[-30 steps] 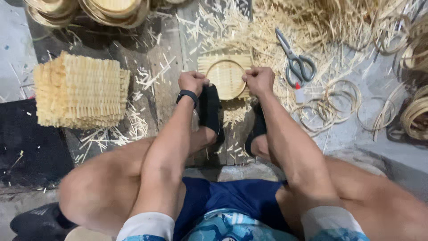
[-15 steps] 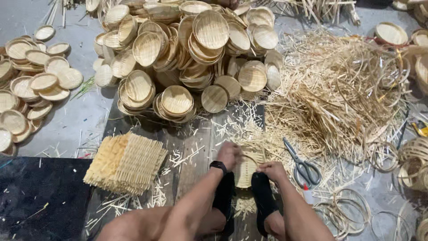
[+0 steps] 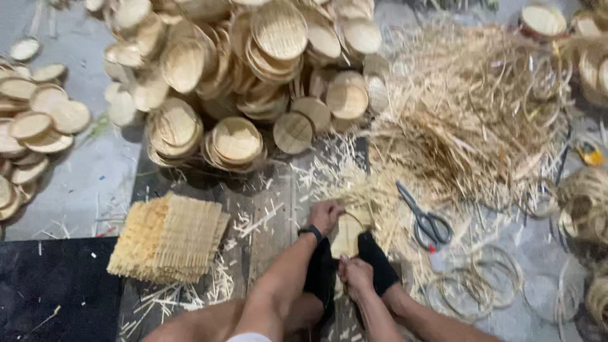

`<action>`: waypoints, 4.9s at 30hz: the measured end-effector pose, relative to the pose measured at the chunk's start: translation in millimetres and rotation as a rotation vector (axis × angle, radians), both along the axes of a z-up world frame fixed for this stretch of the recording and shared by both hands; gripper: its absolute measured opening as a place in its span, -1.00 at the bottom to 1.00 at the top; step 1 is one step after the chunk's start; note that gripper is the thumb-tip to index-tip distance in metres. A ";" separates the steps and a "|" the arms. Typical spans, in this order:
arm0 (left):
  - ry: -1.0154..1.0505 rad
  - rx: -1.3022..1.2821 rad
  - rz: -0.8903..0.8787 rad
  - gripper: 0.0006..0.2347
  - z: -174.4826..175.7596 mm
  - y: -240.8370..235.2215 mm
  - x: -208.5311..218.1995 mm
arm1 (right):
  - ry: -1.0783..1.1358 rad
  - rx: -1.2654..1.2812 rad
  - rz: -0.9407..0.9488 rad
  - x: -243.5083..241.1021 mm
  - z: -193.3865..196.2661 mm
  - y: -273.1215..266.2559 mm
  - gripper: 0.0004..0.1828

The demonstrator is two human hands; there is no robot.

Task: The person sits on the floor and weaves small circular bamboo basket bases. They place a woven square mat over a circular wooden mold, wrap a bamboo ring around the edge, and use shears to trim excess strands. Finished bases are stacked nearby.

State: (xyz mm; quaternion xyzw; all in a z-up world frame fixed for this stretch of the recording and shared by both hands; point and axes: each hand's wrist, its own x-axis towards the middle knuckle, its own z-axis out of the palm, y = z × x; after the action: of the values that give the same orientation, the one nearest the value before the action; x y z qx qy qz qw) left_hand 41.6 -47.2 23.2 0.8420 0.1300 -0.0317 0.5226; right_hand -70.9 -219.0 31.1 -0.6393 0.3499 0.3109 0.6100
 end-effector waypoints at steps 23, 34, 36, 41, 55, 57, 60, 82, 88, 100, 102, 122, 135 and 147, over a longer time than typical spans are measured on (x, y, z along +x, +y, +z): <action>0.406 -0.323 0.218 -0.76 -38.3 9.9 6.4 | -0.158 -0.348 0.139 124.3 10.9 -23.8 -0.74; -0.026 -0.551 0.438 -0.74 -55.9 8.0 -20.6 | -0.567 -0.209 0.501 162.4 23.1 23.7 -0.65; -0.133 0.024 0.640 -0.78 -48.0 10.5 -40.4 | -0.434 -0.353 0.708 160.9 39.8 46.9 -0.64; 0.359 -0.030 0.546 -0.68 -35.2 10.5 -90.2 | -0.260 -0.400 0.771 167.8 65.3 55.9 -0.60; 0.221 -0.047 -0.098 -0.59 4.4 27.5 -9.3 | -0.656 -0.944 1.590 248.1 151.0 -216.4 -0.74; 0.283 0.011 -0.166 -0.60 22.1 23.1 4.0 | -0.372 -0.994 1.528 218.9 143.3 -272.1 -0.69; 0.194 0.067 -0.167 -0.66 61.4 9.7 14.9 | -0.468 -0.873 1.090 155.0 84.9 -294.1 -0.49; -0.145 0.496 -0.317 -0.23 14.4 3.7 -48.8 | -0.493 -1.265 -0.392 -176.3 190.6 -458.3 -0.77; -0.003 0.328 -0.050 -0.15 -6.9 -11.9 -55.7 | -0.279 -1.133 -0.704 -257.0 144.4 -539.1 -0.73; -0.132 0.455 -0.029 -0.18 8.0 -27.4 -62.9 | -0.532 -1.184 -0.404 -222.6 223.2 -381.6 -0.68; -0.057 0.462 0.030 -0.12 17.2 -36.0 -63.2 | -0.483 -0.962 -0.245 -166.7 209.0 -330.4 -0.72; -0.043 0.460 -0.224 -0.17 49.5 -50.6 -28.5 | -0.220 -0.494 0.944 174.1 -7.3 -237.6 -0.63; -0.088 0.376 0.191 -0.20 38.6 -120.2 -47.5 | -0.631 -1.051 1.206 127.2 54.6 -150.4 -0.41; -0.109 0.369 -0.040 -0.22 42.0 -95.2 -37.8 | -0.891 -1.066 1.215 157.8 35.7 -165.5 -0.36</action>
State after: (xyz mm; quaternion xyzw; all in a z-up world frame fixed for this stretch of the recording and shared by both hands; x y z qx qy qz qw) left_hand 3.8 -142.4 65.2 0.9265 0.0886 0.0279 0.3646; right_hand 86.9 -384.4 66.8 -0.9702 -0.2158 0.1005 0.0453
